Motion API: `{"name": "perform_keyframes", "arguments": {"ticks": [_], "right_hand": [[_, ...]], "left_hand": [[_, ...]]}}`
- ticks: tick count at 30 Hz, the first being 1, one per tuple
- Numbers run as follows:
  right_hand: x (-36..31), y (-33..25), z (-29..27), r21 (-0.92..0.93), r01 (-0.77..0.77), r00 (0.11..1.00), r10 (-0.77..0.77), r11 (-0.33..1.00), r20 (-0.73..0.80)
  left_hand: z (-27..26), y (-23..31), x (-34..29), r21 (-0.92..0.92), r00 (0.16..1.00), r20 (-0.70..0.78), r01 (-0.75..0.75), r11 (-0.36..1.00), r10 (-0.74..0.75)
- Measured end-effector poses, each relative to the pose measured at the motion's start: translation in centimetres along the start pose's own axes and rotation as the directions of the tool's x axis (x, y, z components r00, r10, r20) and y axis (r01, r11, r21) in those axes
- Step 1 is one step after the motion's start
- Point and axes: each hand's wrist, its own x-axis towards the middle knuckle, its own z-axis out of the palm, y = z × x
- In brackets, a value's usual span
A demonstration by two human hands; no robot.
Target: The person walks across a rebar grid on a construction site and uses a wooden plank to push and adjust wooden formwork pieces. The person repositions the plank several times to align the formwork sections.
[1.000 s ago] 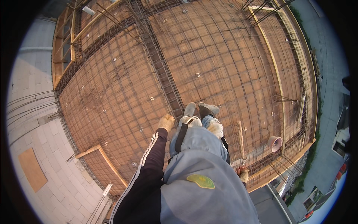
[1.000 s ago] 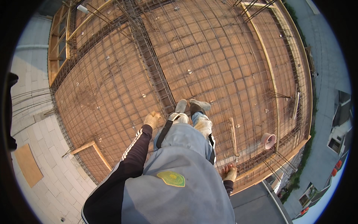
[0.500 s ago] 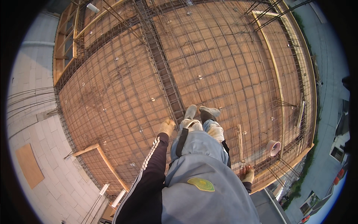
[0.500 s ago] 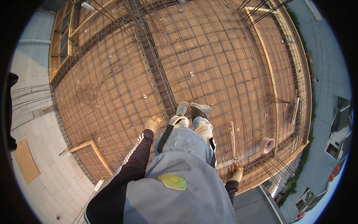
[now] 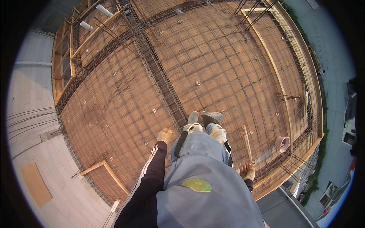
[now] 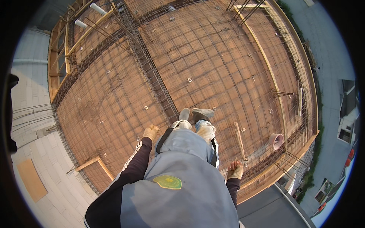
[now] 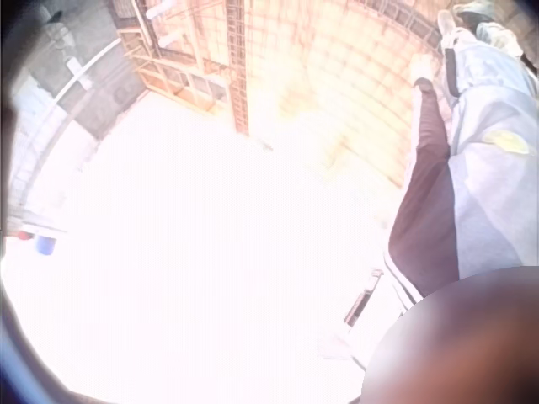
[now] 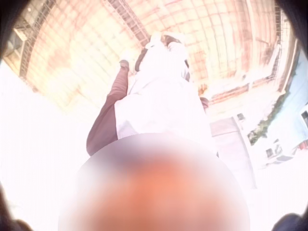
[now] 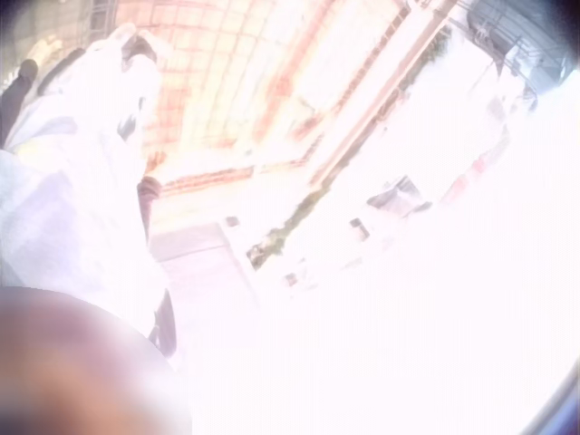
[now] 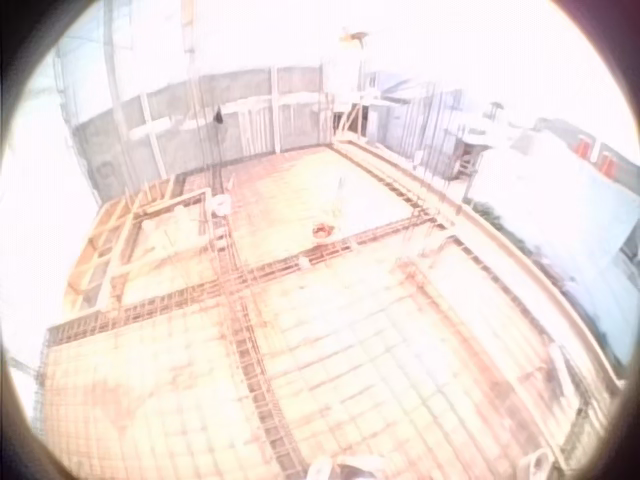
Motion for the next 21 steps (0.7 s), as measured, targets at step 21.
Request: {"name": "perform_keyframes", "arguments": {"ticks": [21], "right_hand": [[-0.7,10.3,-1.1,0.251,-0.024,0.974,0.079,0.968,-0.212]], "left_hand": [[-4.3,7.9,0.0,0.115,0.994,0.077,-0.09,0.989,0.081]]}}
